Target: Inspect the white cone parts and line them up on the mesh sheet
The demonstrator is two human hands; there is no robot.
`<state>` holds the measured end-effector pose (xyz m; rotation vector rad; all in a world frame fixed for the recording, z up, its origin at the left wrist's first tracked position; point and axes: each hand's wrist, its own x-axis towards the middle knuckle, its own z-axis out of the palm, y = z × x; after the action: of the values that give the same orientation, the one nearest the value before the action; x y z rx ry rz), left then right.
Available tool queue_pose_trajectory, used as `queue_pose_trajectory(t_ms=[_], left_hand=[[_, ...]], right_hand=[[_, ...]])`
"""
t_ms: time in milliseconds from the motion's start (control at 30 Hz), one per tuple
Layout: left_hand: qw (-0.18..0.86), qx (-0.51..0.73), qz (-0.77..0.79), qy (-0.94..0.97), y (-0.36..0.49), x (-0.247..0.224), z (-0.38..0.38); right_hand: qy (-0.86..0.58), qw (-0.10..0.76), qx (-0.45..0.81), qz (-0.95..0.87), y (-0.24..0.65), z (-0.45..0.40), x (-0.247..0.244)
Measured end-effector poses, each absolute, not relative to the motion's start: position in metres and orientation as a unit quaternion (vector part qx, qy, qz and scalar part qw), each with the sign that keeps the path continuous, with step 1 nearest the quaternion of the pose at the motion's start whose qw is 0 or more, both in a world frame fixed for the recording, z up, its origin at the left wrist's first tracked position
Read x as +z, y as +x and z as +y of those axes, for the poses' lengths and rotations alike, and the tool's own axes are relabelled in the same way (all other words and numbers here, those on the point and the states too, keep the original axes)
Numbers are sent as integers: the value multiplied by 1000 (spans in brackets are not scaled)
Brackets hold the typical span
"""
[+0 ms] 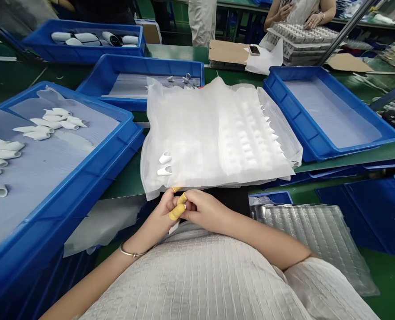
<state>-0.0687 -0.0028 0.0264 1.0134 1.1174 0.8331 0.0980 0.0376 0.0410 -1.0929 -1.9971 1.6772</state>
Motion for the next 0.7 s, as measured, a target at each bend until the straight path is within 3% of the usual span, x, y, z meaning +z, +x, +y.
queue_pose_trajectory(t_ms=[233,567,700], left_hand=[[612,341,524,484,-71,22,-7],[653,337,492,467,-74,32,-13],[665,335,478,467,-76,32,-13]], right_hand=[[-403,189,608,-658,96,36,28],[-391,223,542,-710,95,37,39],[-382,231,635,-631,95,38,36]])
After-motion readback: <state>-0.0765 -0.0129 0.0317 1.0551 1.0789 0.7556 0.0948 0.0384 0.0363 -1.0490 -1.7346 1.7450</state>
